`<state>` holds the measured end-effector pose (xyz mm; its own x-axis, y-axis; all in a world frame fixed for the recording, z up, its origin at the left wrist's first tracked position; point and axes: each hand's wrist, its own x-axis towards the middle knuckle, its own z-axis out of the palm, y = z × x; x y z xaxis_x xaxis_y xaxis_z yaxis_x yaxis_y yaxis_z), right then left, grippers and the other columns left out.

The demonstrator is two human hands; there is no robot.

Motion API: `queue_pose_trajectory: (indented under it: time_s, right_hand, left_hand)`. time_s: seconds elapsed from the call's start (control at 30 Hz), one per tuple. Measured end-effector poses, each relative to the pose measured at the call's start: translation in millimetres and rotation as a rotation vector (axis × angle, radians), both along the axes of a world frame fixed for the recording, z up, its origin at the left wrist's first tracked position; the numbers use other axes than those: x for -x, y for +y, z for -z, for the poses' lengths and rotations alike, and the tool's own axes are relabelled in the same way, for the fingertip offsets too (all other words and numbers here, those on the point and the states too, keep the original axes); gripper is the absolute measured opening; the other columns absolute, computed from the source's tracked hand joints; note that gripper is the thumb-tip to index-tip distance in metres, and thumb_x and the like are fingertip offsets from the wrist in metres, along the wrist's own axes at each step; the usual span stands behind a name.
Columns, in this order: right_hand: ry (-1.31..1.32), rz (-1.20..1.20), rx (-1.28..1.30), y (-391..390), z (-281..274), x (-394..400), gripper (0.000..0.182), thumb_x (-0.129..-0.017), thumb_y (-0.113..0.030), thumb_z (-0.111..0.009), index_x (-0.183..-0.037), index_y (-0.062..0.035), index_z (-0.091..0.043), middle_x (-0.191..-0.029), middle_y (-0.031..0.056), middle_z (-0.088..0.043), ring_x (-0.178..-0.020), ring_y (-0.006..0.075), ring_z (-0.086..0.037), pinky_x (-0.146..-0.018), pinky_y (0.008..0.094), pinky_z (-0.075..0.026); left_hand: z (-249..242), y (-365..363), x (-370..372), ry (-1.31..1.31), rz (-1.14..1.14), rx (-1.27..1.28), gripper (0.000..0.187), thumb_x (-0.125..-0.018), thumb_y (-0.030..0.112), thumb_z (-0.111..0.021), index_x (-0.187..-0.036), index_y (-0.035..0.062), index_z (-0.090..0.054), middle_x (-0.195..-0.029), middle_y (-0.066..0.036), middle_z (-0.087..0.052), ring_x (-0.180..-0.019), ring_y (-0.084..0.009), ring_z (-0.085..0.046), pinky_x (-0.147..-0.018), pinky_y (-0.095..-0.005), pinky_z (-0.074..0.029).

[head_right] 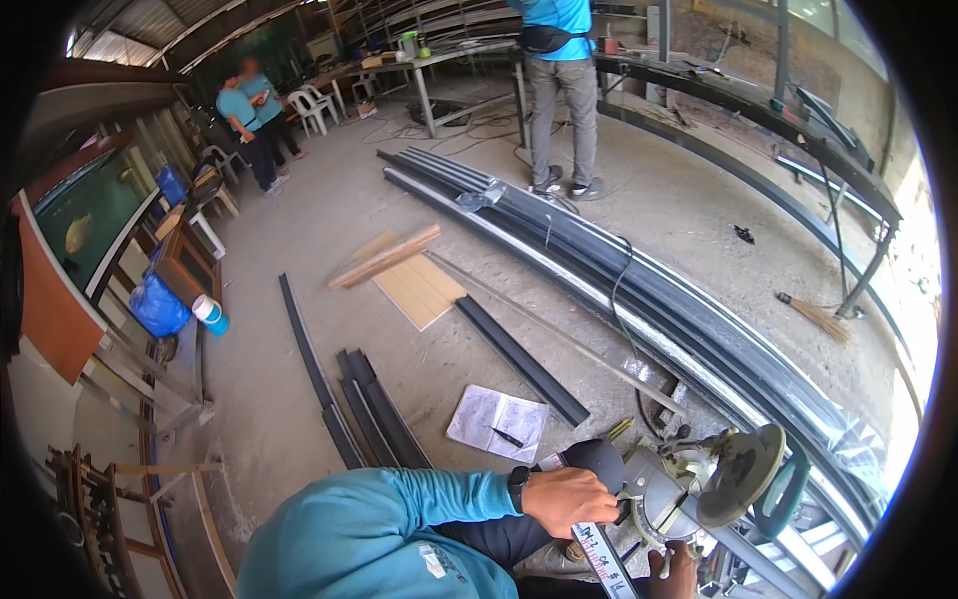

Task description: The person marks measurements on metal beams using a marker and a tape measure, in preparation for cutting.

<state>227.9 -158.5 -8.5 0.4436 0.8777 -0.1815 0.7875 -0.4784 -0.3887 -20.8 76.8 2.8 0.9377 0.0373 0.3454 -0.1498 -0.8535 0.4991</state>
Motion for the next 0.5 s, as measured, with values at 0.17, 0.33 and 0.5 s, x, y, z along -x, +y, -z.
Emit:
queue_pose_trajectory:
  time_s: [0.17,0.33,0.5]
  right_hand:
    - [0.012,0.003,0.006,4,-5,3,0.028,-0.101,-0.031,-0.066,-0.126,-0.0178,-0.066,-0.111,0.0263,-0.073,-0.101,0.0491,-0.068,-0.088,0.0549,-0.051]
    - [0.003,0.03,0.063,9,-17,11,0.028,-0.101,-0.031,-0.066,-0.126,-0.0189,-0.066,-0.113,0.0243,-0.074,-0.113,0.046,-0.066,-0.096,0.0533,-0.048]
    - [0.022,0.002,0.025,4,-3,1,0.03,-0.1,-0.03,-0.068,-0.128,-0.021,-0.065,-0.116,0.0221,-0.073,-0.116,0.0458,-0.064,-0.097,0.0533,-0.049]
  left_hand:
    - [2,-1,-1,0.003,-0.001,0.015,0.028,-0.07,0.022,-0.073,-0.084,0.0059,-0.054,-0.081,-0.011,-0.056,-0.081,-0.0339,-0.065,-0.069,-0.0461,-0.051]
    - [5,1,-1,0.003,0.003,0.001,0.031,-0.068,0.024,-0.074,-0.084,0.0059,-0.055,-0.081,-0.011,-0.056,-0.081,-0.0341,-0.065,-0.069,-0.0464,-0.051]
    - [0,1,-2,0.007,0.011,0.015,0.031,-0.071,0.024,-0.075,-0.087,0.0063,-0.055,-0.082,-0.011,-0.056,-0.081,-0.0345,-0.065,-0.069,-0.0473,-0.051]
